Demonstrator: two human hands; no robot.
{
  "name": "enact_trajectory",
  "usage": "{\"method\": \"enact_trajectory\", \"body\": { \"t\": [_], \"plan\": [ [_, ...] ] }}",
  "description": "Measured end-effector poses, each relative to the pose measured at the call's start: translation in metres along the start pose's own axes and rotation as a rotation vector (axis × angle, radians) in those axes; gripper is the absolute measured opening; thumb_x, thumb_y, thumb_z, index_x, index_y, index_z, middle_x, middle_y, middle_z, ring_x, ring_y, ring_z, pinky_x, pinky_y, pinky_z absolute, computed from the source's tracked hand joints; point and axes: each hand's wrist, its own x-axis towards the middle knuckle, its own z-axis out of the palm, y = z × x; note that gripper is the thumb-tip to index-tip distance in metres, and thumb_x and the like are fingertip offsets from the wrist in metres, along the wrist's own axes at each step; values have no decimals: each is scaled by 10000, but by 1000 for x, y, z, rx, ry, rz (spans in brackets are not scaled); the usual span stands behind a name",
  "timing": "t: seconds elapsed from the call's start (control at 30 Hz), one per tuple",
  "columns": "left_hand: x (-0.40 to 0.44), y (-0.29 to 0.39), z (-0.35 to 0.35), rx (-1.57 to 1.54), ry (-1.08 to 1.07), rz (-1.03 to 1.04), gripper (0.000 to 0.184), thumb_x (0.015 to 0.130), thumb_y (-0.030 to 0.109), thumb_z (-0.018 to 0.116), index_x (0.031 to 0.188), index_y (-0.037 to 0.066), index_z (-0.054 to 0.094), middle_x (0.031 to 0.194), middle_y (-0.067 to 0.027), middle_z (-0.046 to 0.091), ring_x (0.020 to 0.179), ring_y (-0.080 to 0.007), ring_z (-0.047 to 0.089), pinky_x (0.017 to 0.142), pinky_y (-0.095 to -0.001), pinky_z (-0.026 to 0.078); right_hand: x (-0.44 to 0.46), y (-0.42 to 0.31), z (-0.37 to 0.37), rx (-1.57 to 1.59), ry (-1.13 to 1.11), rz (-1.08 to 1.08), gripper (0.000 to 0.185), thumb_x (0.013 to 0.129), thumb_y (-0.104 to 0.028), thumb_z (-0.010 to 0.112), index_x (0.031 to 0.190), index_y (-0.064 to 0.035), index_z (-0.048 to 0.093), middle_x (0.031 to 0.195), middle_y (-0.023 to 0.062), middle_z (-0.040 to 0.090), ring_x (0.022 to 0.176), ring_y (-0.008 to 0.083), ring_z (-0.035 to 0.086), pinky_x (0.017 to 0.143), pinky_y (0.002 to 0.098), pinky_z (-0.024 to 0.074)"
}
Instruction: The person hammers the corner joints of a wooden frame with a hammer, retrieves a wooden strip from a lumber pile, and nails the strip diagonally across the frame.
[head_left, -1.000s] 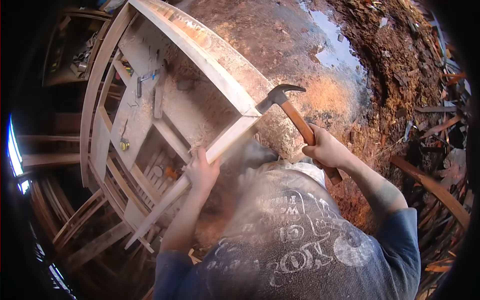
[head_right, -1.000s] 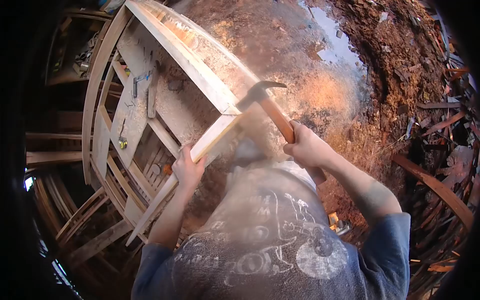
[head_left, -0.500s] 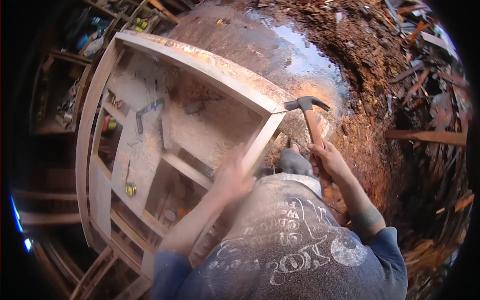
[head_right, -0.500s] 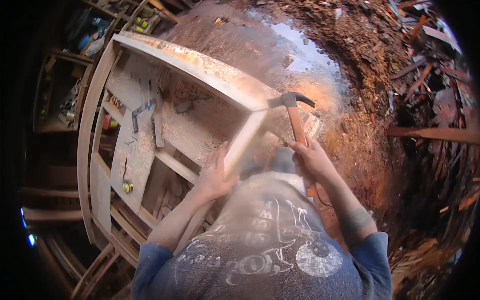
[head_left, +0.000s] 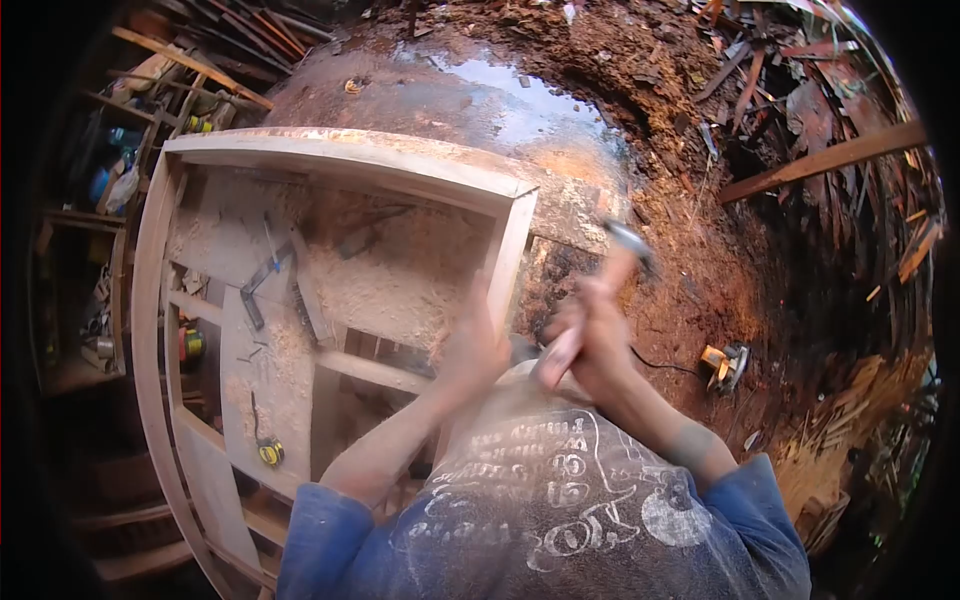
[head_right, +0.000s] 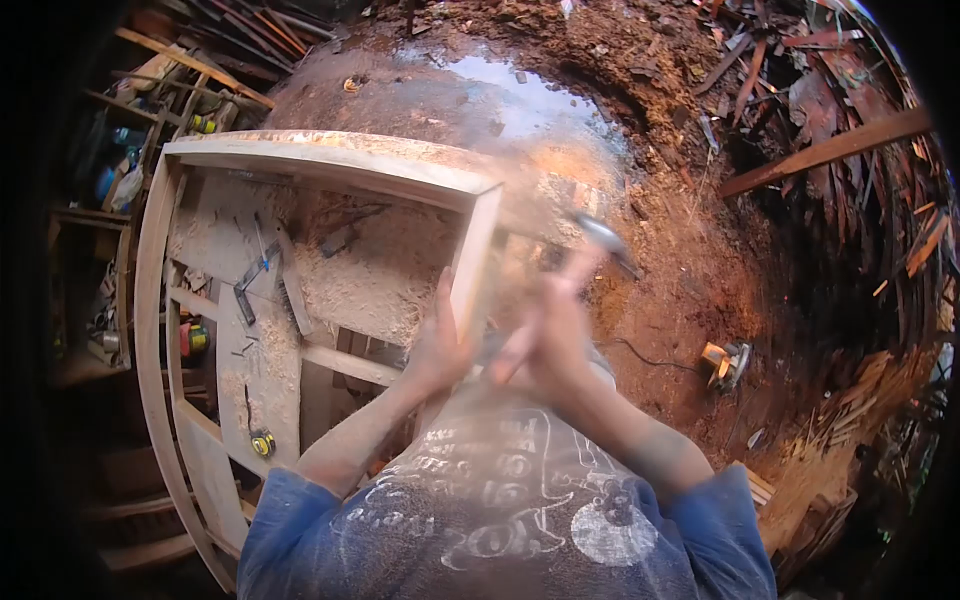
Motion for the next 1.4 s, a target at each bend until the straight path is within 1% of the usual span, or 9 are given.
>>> {"method": "enact_trajectory", "body": {
  "t": [0.17,0.3,0.5,0.63,0.83,1.13,1.23,1.27,1.4],
  "plan": [
    [2,-12,5,0,45,96,852,860,176,566,1511,-49,64,1420,-384,357,1278,-514,425,1077,-507,353,10,-10,-4,-24,-220,74,253,987,-290,553,961,-78,416,660,-11,475,489,81,439,435,247,423],
    [2,-8,4,-156,7,16,814,832,76,576,1498,-75,133,1476,-335,301,1371,-462,322,1152,-493,259,8,-18,-17,253,115,-45,222,999,-289,529,995,-97,418,669,-13,460,517,102,465,461,286,469],
    [2,-1,-3,-10,-27,-28,849,857,156,580,1512,-44,79,1419,-362,365,1304,-493,401,1107,-494,323,29,5,-1,-13,-192,173,239,1003,-304,533,970,-92,428,661,-3,465,503,105,458,451,285,457],
    [3,-6,2,-72,20,-3,799,876,173,586,1503,-57,147,1487,-313,313,1369,-455,338,1142,-494,276,32,-15,-3,220,156,57,287,1007,-333,524,918,-74,441,670,12,485,510,125,480,460,305,462],
    [3,-8,6,-79,42,-27,804,867,200,601,1505,-40,175,1447,-311,376,1334,-450,390,1104,-496,331,58,1,-8,-106,-291,280,263,991,-328,540,884,-117,425,622,1,461,465,138,440,418,303,415],
    [2,16,-13,-7,27,-168,835,897,346,644,1500,-23,201,1408,-283,432,1271,-412,473,1077,-466,378,111,-87,-45,-337,-412,383,234,974,-314,551,880,-107,498,609,-2,474,480,129,469,453,280,415],
    [34,-14,-9,-579,300,-254,634,952,282,594,1453,-2,328,1392,-238,453,1295,-330,456,1060,-423,396,129,-121,-37,-462,-399,423,237,968,-308,558,859,-113,478,617,7,482,486,138,474,471,300,420],
    [56,-27,-15,-370,550,-220,546,995,253,541,1428,-17,346,1395,-209,446,1309,-290,430,1088,-380,371,141,-130,-35,-464,-432,451,235,964,-304,564,858,-115,473,623,10,487,487,140,476,471,298,421],
    [162,-58,-92,-675,1032,-354,819,958,400,577,1519,-32,165,1575,-247,192,1461,-326,214,1193,-400,185,172,-176,-20,-527,-473,451,197,953,-262,587,872,-126,470,633,12,497,484,138,479,467,288,431]
  ]
}}
